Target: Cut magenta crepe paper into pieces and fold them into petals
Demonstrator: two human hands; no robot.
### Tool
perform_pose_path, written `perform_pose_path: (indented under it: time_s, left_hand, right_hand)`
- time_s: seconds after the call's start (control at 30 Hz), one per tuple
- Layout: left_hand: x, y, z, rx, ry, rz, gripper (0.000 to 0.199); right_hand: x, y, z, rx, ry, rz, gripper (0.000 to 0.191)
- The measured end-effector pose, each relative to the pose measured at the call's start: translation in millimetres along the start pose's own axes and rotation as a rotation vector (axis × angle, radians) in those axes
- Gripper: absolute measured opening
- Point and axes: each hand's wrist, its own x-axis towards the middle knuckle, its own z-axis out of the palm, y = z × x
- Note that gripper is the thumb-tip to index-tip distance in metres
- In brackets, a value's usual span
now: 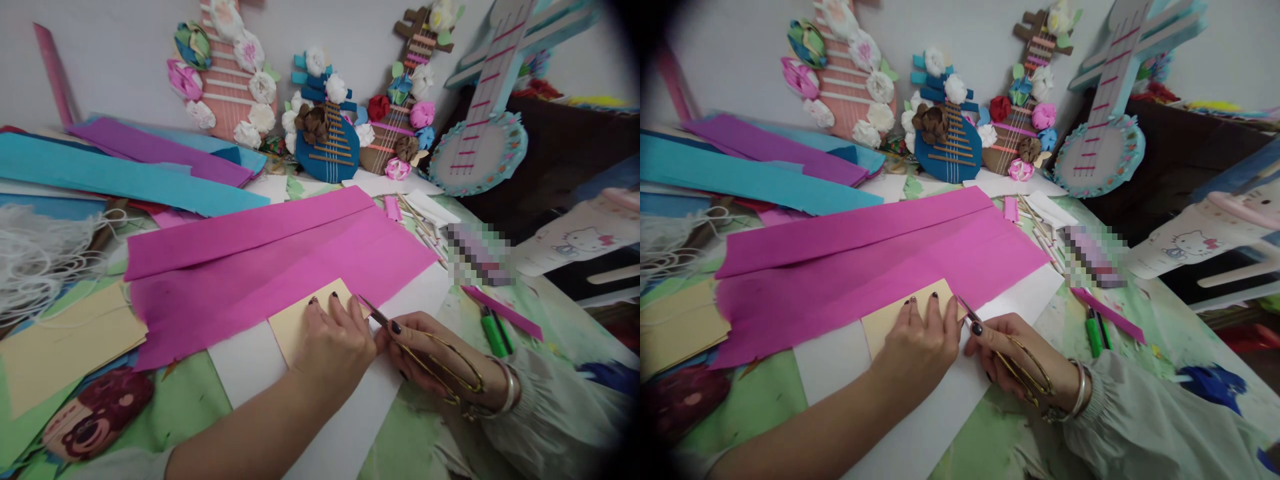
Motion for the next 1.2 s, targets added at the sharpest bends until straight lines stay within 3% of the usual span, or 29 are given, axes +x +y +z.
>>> perform_pose_path:
  time_s: [1.2]
  left_hand:
    - [-2.3,3.3,6.6,0.035,0.06,-0.007,0.03]
  right_hand:
    - [0.7,-0.8,-0.3,-0.108,0.01,0.018,0.052]
